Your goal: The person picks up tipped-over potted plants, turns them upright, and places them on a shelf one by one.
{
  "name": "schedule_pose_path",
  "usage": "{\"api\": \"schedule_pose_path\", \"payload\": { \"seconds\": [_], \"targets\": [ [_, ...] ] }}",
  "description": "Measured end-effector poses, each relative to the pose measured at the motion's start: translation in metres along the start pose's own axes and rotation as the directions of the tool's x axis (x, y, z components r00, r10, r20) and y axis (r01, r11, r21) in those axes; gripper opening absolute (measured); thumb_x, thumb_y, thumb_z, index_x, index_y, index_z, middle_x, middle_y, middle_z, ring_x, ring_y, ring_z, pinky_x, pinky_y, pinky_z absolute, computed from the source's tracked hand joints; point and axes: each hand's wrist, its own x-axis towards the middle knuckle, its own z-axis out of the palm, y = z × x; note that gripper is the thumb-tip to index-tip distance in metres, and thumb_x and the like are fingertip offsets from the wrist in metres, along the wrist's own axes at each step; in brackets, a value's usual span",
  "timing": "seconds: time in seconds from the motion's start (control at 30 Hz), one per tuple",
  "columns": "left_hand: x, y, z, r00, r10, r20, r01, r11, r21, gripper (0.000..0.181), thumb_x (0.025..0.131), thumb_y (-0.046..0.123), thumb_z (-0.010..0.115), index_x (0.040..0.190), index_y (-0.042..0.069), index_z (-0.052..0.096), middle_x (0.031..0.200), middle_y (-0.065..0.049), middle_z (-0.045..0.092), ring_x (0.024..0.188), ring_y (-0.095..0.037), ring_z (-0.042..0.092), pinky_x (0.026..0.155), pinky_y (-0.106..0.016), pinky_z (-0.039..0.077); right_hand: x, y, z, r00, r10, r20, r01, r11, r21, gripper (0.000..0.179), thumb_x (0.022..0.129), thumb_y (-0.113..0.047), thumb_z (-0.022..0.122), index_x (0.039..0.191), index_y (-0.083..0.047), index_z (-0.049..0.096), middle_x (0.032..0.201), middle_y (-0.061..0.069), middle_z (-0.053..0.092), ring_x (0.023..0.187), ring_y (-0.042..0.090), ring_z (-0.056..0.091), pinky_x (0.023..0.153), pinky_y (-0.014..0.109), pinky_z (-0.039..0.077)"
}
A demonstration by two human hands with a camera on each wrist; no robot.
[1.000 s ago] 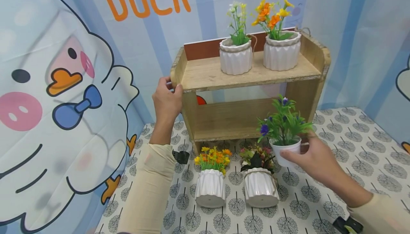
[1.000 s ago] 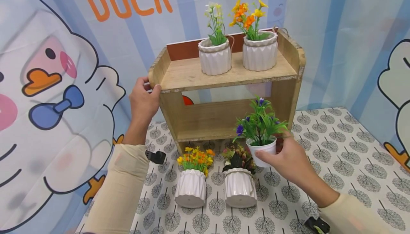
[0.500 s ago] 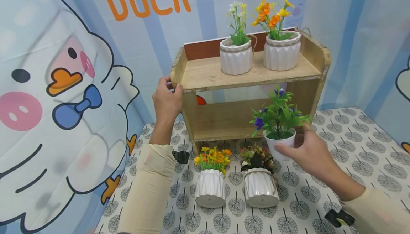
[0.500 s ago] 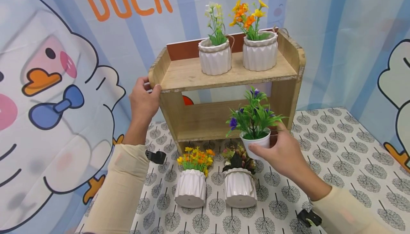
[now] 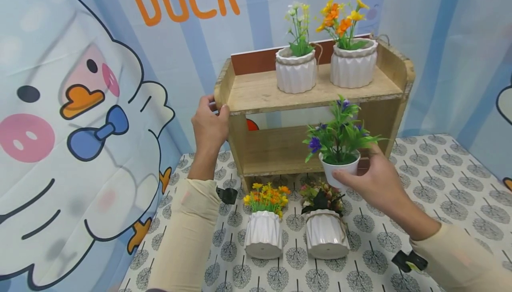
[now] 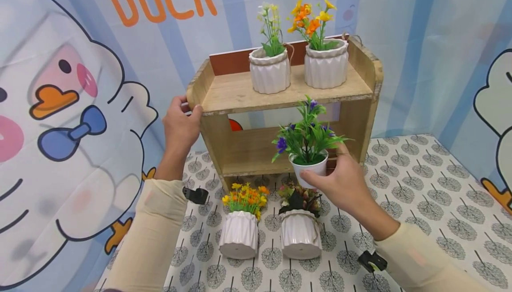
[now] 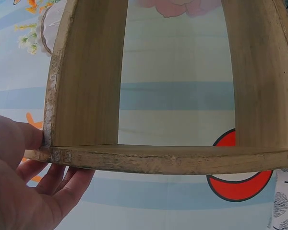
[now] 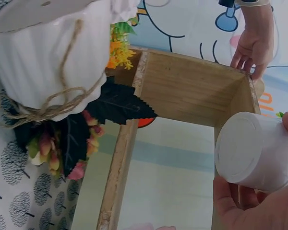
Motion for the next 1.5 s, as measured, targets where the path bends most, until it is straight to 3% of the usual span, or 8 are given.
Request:
{"api": "schedule_pose_path", "payload": {
  "seconds": [0.2, 0.63, 0.93, 1.27, 1.5],
  "targets": [
    [0.0, 0.0, 0.0, 1.0, 0.001, -0.001, -0.001, 1.0, -0.002, 0.04, 0.1, 0.027, 0.058, 0.137, 0.012, 0.056, 0.129, -0.013, 0.069, 0.11, -0.029, 0.069, 0.085, -0.043, 0.062, 0.006, -0.009, 0.004, 1.0, -0.008, -0.006, 0.008, 0.999, 0.05, 0.08, 0.086, -0.032, 0.081, 0.147, -0.004, 0.039, 0.114, 0.025, 0.068, 0.098, 0.033, 0.07, 0.072, 0.023, 0.058],
    [0.0, -0.001, 0.0, 1.0, -0.004, 0.005, 0.004, 1.0, -0.001, 0.04, 0.1, 0.028, 0.059, 0.137, 0.013, 0.056, 0.128, -0.013, 0.069, 0.108, -0.029, 0.069, 0.082, -0.044, 0.062, 0.018, -0.029, 0.012, 0.999, -0.033, -0.039, 0.036, 0.997, 0.07, 0.079, 0.085, -0.031, 0.083, 0.147, -0.006, 0.04, 0.115, 0.021, 0.069, 0.1, 0.032, 0.07, 0.075, 0.017, 0.056],
    [0.001, -0.001, 0.0, 1.0, 0.002, -0.002, -0.002, 1.0, -0.004, 0.039, 0.099, 0.027, 0.059, 0.136, 0.012, 0.056, 0.128, -0.013, 0.07, 0.109, -0.029, 0.069, 0.085, -0.043, 0.061, 0.027, -0.044, 0.013, 1.0, -0.014, -0.019, 0.014, 0.999, 0.05, 0.084, 0.085, -0.047, 0.08, 0.15, -0.013, 0.038, 0.118, 0.015, 0.069, 0.105, 0.029, 0.07, 0.081, 0.034, 0.057],
    [0.0, 0.0, -0.001, 1.0, 0.002, 0.0, -0.002, 1.0, 0.0, 0.04, 0.1, 0.028, 0.058, 0.136, 0.013, 0.056, 0.13, -0.013, 0.068, 0.112, -0.029, 0.068, 0.087, -0.043, 0.061, 0.042, -0.063, 0.016, 0.996, -0.073, -0.058, 0.082, 0.983, 0.165, 0.082, 0.084, -0.035, 0.083, 0.151, -0.015, 0.039, 0.122, 0.014, 0.067, 0.106, 0.028, 0.069, 0.077, 0.02, 0.057],
    [-0.001, 0.0, -0.001, 1.0, -0.002, 0.001, 0.002, 1.0, -0.004, 0.04, 0.1, 0.027, 0.059, 0.136, 0.012, 0.056, 0.13, -0.013, 0.069, 0.113, -0.029, 0.068, 0.088, -0.043, 0.06, 0.056, -0.075, 0.018, 0.989, -0.092, -0.118, 0.112, 0.978, 0.177, 0.081, 0.082, -0.036, 0.085, 0.148, -0.015, 0.043, 0.13, 0.011, 0.064, 0.107, 0.025, 0.07, 0.077, 0.019, 0.057]
  ]
}}
